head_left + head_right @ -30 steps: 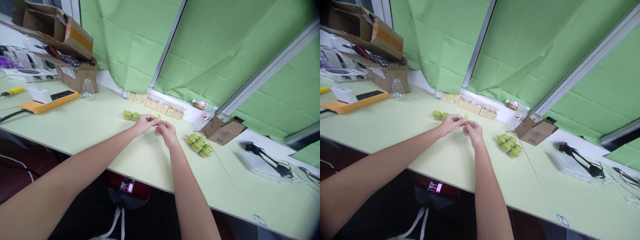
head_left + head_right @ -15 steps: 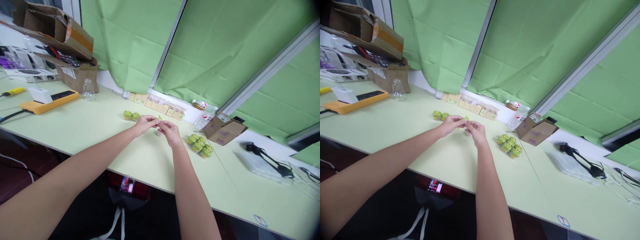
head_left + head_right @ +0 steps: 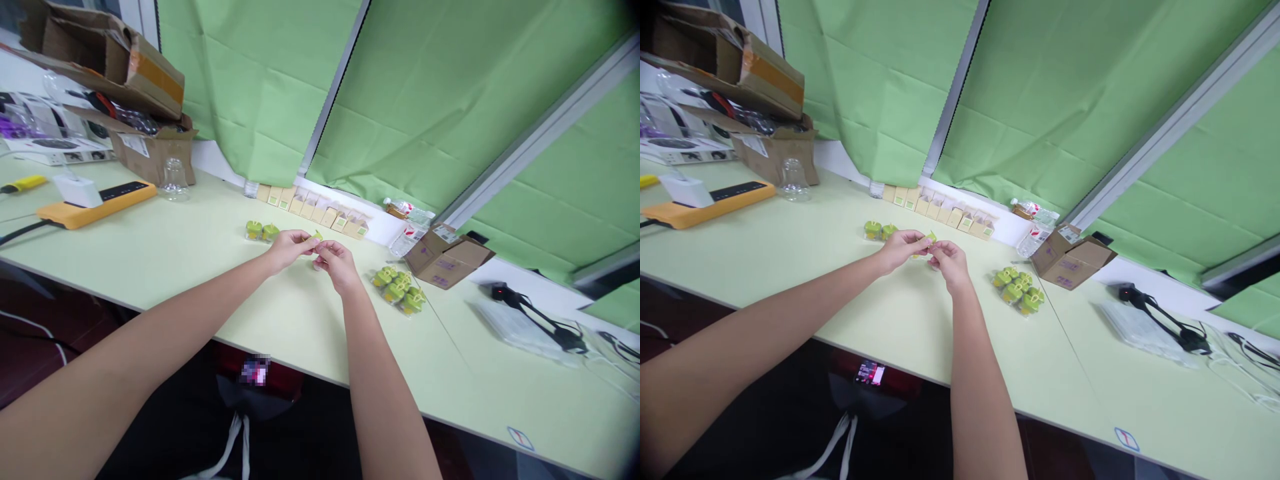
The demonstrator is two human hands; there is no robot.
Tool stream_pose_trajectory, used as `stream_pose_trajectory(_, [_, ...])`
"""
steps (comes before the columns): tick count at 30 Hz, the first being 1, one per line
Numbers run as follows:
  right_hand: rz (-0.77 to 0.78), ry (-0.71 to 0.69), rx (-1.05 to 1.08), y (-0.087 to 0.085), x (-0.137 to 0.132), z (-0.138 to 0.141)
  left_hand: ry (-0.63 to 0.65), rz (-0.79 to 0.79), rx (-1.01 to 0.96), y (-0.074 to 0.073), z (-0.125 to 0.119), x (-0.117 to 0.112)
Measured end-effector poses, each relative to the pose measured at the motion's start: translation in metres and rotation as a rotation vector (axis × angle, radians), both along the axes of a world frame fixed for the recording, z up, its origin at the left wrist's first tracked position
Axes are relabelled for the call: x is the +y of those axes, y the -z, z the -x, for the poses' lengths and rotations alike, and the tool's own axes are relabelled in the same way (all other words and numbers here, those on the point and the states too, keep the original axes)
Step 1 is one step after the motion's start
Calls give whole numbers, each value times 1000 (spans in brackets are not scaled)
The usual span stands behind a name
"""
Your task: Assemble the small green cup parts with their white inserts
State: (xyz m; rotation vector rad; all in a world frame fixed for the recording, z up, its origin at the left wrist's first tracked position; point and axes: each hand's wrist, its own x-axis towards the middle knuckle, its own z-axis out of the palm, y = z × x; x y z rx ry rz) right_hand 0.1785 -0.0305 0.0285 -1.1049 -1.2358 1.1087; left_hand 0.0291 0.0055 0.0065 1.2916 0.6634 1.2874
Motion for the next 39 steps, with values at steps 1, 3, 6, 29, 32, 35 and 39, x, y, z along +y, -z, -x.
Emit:
stream_pose_trajectory(1, [2,1,-8,0,0,0,-4,-7,6,1,0,0])
stream_pose_trajectory(3, [8,2,-18,0,0,-1,-7,-17,18,2,0,1])
stream_pose_trajectory(6, [21,-1,-28,2,1,-1,-15,-21,40,2,0,0])
stream_pose_trajectory(29, [-154,250,-504,6,9,-21,-258,-261,222,4,3,6])
stream_pose_trajectory(32, [-108,329,-764,18,12,-30,-361,-427,403,3,9,5])
stream_pose_trajectory(35, [-60,223,-807,27,13,-32,-379,-599,557,2,12,3])
stream_pose_trajectory(39, [-93,160,-650,25,14,-29,-375,-720,635,2,14,3])
